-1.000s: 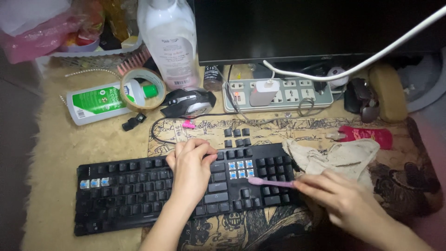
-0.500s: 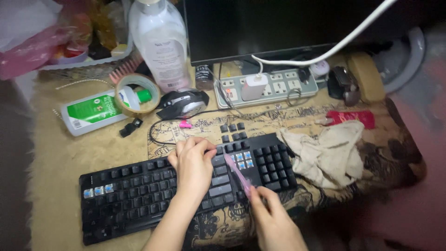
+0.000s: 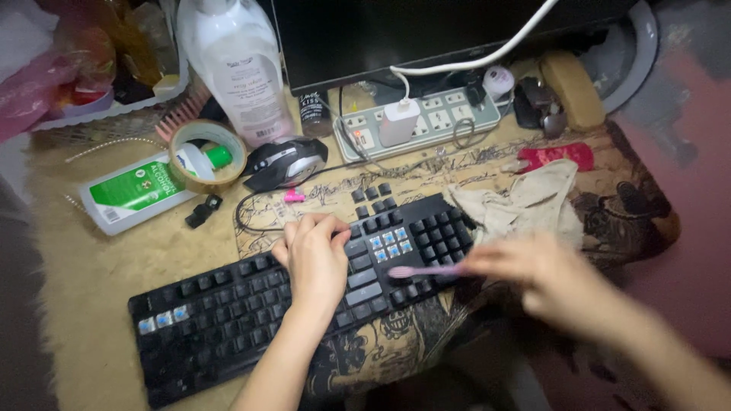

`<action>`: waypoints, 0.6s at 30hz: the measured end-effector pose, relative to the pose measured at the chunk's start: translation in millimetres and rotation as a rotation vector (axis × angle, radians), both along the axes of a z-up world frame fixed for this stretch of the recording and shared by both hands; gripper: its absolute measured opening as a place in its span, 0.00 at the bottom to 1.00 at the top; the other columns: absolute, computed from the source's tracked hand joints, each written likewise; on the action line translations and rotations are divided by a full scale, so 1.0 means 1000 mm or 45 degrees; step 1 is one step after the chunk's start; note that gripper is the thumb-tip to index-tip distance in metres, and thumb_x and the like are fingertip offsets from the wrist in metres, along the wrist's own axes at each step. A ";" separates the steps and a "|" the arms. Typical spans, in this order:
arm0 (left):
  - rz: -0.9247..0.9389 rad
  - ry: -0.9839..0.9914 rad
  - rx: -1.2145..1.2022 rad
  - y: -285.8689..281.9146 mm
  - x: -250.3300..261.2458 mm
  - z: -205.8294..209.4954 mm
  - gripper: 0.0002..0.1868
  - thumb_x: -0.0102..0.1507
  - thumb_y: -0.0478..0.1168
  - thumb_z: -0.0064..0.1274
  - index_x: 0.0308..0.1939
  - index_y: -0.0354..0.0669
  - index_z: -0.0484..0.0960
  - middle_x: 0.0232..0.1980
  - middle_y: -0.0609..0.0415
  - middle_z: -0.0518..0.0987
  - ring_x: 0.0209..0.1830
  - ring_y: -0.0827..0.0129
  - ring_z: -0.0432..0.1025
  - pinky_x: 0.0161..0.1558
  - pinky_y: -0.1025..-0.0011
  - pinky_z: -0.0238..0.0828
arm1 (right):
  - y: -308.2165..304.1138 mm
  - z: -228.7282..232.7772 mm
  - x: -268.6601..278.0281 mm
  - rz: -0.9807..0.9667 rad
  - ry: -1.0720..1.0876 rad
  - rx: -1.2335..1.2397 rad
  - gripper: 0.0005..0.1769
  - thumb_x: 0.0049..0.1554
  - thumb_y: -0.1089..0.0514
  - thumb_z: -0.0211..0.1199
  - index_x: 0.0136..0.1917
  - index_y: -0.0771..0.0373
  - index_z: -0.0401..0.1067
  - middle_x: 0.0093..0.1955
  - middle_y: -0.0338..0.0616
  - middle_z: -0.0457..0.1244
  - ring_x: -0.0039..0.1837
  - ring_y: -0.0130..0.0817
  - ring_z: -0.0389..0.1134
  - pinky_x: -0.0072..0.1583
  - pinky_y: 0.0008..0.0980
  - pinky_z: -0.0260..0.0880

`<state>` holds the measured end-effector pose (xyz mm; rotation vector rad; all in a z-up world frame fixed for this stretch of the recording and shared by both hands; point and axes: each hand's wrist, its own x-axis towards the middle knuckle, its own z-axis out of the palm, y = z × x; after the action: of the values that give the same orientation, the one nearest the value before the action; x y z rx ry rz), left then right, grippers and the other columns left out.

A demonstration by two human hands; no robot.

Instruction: Cleaning a mechanical keyboard by removing keycaps and scrubbing with a toothbrush and cloth.

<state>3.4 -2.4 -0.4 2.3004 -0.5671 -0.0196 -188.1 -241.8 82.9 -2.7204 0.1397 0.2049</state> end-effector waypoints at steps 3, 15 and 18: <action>0.005 -0.013 0.006 0.002 -0.002 0.001 0.00 0.57 0.37 0.62 0.31 0.48 0.86 0.43 0.58 0.79 0.52 0.58 0.67 0.56 0.55 0.50 | -0.035 -0.012 0.035 0.322 -0.098 0.038 0.37 0.49 0.78 0.57 0.61 0.42 0.79 0.64 0.24 0.71 0.64 0.27 0.72 0.67 0.34 0.69; 0.079 0.015 0.022 -0.003 -0.002 -0.002 0.02 0.54 0.37 0.64 0.31 0.49 0.87 0.44 0.60 0.81 0.52 0.60 0.68 0.56 0.56 0.50 | -0.034 0.000 0.089 0.535 0.278 0.122 0.42 0.38 0.78 0.59 0.61 0.46 0.80 0.63 0.30 0.69 0.65 0.32 0.68 0.69 0.37 0.65; 0.080 0.030 0.049 -0.001 -0.004 0.000 0.02 0.54 0.37 0.64 0.30 0.49 0.87 0.44 0.60 0.81 0.52 0.60 0.68 0.56 0.57 0.50 | -0.051 -0.028 0.078 0.603 0.015 0.128 0.34 0.41 0.74 0.63 0.58 0.47 0.80 0.61 0.32 0.71 0.63 0.35 0.69 0.67 0.41 0.62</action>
<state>-0.2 -3.4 -0.8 2.3511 -0.4865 -0.0273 -110.5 -292.5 54.8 -2.6093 -0.5027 0.3499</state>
